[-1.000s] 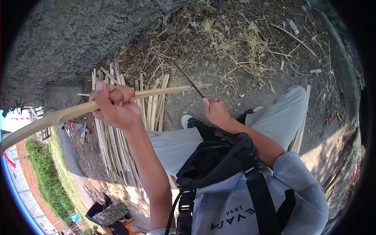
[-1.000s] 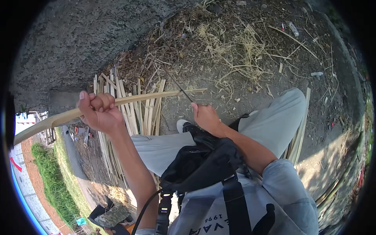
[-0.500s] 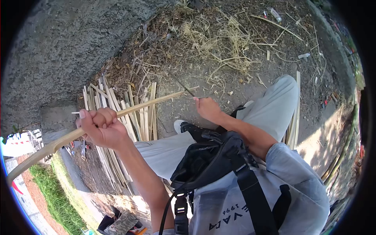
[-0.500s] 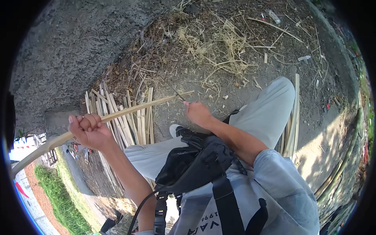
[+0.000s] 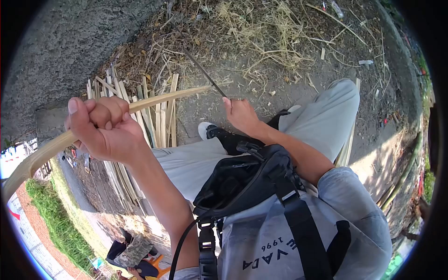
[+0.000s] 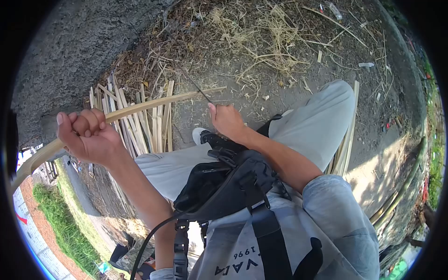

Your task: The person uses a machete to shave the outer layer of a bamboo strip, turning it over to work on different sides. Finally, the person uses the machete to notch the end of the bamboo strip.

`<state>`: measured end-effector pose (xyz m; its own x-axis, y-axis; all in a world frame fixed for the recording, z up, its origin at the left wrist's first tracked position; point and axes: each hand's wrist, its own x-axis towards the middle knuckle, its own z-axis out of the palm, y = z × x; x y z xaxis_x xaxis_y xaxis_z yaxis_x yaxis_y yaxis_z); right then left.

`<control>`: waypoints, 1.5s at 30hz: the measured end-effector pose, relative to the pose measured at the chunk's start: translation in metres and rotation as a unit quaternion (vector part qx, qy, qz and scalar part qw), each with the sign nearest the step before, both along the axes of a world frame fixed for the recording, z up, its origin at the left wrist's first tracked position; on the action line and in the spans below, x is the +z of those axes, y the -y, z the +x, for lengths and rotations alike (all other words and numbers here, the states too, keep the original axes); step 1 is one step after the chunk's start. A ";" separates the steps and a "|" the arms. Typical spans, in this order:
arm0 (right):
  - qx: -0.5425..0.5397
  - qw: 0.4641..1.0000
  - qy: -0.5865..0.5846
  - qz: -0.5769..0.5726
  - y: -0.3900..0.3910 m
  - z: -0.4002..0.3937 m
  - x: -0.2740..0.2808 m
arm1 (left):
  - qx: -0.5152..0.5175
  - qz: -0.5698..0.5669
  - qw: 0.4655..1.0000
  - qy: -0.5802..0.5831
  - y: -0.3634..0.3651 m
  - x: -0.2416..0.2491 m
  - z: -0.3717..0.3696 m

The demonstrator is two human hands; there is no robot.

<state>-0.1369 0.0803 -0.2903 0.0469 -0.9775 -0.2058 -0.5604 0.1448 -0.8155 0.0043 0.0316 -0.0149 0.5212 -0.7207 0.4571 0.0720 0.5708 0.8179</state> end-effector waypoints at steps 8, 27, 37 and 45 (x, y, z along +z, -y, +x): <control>0.011 1.000 -0.027 -0.004 0.017 -0.005 0.015 | 0.004 -0.019 1.000 -0.011 0.017 0.007 0.001; 0.130 0.973 -0.189 0.017 0.014 -0.025 -0.114 | -0.014 -0.024 1.000 -0.005 0.014 0.004 0.023; 0.109 0.977 -0.168 0.079 0.004 -0.029 -0.069 | -0.032 -0.024 0.999 -0.016 0.020 0.007 0.016; 0.159 0.945 -0.190 0.213 -0.001 -0.038 -0.108 | 0.016 -0.019 0.999 -0.029 0.023 0.006 0.027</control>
<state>-0.1747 0.0810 -0.3985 0.1679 -0.7504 -0.6393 -0.8719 0.1897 -0.4515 0.0316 0.0090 -0.0093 0.5702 -0.6858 0.4523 0.1004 0.6046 0.7902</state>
